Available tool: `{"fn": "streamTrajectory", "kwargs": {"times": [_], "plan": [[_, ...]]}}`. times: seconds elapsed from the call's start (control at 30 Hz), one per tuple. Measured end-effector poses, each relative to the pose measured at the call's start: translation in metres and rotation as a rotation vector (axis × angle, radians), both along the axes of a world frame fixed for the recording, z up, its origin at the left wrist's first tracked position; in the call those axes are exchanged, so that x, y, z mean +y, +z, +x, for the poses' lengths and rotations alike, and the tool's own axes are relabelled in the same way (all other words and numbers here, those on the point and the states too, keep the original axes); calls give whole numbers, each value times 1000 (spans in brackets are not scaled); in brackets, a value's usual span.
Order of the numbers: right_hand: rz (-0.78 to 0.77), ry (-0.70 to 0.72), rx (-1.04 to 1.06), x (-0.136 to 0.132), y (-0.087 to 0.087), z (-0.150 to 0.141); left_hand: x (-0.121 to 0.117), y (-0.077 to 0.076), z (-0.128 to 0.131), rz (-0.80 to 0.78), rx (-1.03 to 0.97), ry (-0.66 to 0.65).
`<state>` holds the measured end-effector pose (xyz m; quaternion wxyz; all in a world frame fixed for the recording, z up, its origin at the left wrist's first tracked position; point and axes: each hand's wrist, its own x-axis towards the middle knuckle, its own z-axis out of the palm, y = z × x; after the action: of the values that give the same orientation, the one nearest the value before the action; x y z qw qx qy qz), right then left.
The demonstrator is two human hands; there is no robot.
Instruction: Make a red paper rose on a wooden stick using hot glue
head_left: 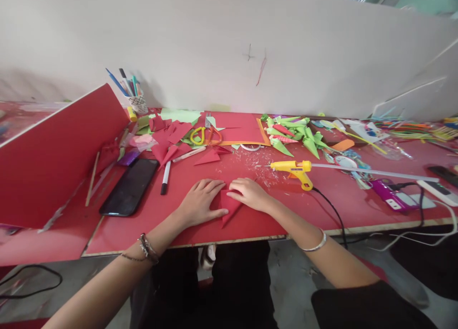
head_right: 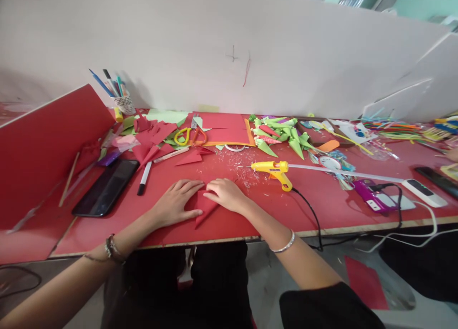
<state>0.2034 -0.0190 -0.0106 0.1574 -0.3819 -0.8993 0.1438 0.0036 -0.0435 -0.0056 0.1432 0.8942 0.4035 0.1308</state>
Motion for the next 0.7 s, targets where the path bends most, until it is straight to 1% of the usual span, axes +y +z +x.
{"fn": "streamTrajectory", "kwargs": {"times": [0.1, 0.23, 0.4, 0.7], "plan": [[14, -35, 17, 1, -5, -1, 1, -1, -1, 1, -8, 8], [26, -46, 24, 1, -9, -1, 3, 0, -2, -6, -3, 14], [49, -81, -7, 0, -8, -2, 3, 0, -2, -10, 25, 10], [143, -83, -79, -2, -7, -4, 3, 0, -2, 4, 55, 5]]}}
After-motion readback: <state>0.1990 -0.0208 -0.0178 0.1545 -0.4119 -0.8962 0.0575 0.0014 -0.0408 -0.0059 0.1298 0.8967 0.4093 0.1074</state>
